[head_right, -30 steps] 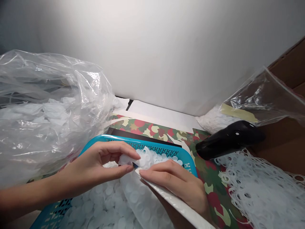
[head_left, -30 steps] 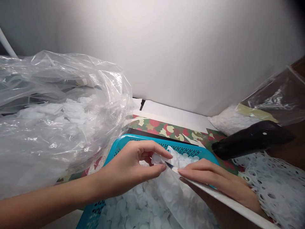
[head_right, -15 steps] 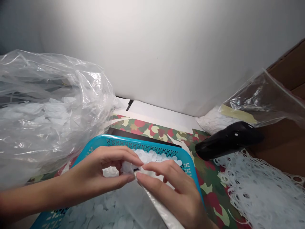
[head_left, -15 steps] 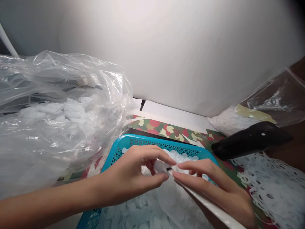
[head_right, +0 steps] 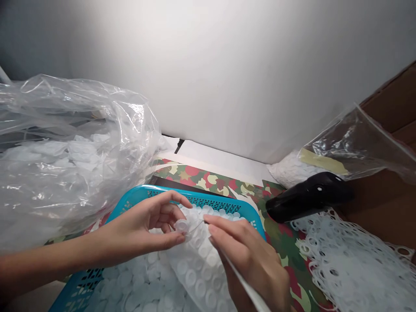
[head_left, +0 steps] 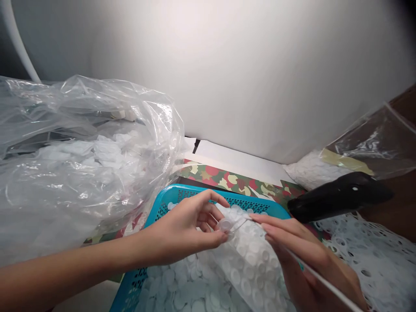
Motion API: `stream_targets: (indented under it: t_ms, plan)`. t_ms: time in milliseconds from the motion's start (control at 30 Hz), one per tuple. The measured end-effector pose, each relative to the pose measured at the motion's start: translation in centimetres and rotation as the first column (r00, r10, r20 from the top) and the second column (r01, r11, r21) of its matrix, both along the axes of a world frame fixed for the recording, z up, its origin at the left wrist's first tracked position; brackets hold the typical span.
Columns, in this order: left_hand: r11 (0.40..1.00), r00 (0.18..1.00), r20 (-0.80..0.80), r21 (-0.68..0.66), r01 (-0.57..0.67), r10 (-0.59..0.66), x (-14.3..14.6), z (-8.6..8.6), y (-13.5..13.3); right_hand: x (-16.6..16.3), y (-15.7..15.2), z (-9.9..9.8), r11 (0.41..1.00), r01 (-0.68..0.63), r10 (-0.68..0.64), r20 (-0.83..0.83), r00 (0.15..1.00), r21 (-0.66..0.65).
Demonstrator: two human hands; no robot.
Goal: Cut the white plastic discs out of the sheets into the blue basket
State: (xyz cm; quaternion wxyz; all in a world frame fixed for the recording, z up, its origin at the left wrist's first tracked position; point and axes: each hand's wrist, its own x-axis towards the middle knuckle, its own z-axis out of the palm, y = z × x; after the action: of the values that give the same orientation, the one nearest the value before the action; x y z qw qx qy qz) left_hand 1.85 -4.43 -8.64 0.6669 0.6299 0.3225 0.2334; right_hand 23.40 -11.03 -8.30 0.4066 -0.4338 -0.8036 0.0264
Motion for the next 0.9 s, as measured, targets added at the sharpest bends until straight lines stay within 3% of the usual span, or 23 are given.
stream_targets:
  t_ms: [133, 300, 367, 567, 900]
  plan:
    - [0.996, 0.998, 0.029, -0.073, -0.052, 0.054, -0.1, -0.1, 0.4, -0.3, -0.5, 0.1, 0.990, 0.123, -0.137, -0.226, 0.964, -0.074]
    - [0.980, 0.986, 0.123, -0.180, -0.090, 0.113, -0.2, -0.5, 0.8, -0.5, -0.7, 0.4, 0.938, 0.338, -0.344, -0.324, 0.881, -0.077]
    - [0.977, 0.983, 0.139, -0.194, -0.092, 0.120, -0.2, -0.6, 0.9, -0.6, -0.6, 0.8, 0.924, 0.369, -0.381, -0.349, 0.856, -0.103]
    - [0.978, 0.976, 0.186, -0.191, -0.078, 0.114, 0.0, -0.9, 1.2, -1.3, -0.3, 0.9, 0.910, 0.413, -0.359, -0.550, 0.754, -0.027]
    - [0.986, 0.987, 0.077, -0.110, -0.129, 0.138, -0.4, -1.2, 1.7, -1.3, 0.4, 1.0, 0.952, 0.291, -0.250, -0.787, 0.564, -0.093]
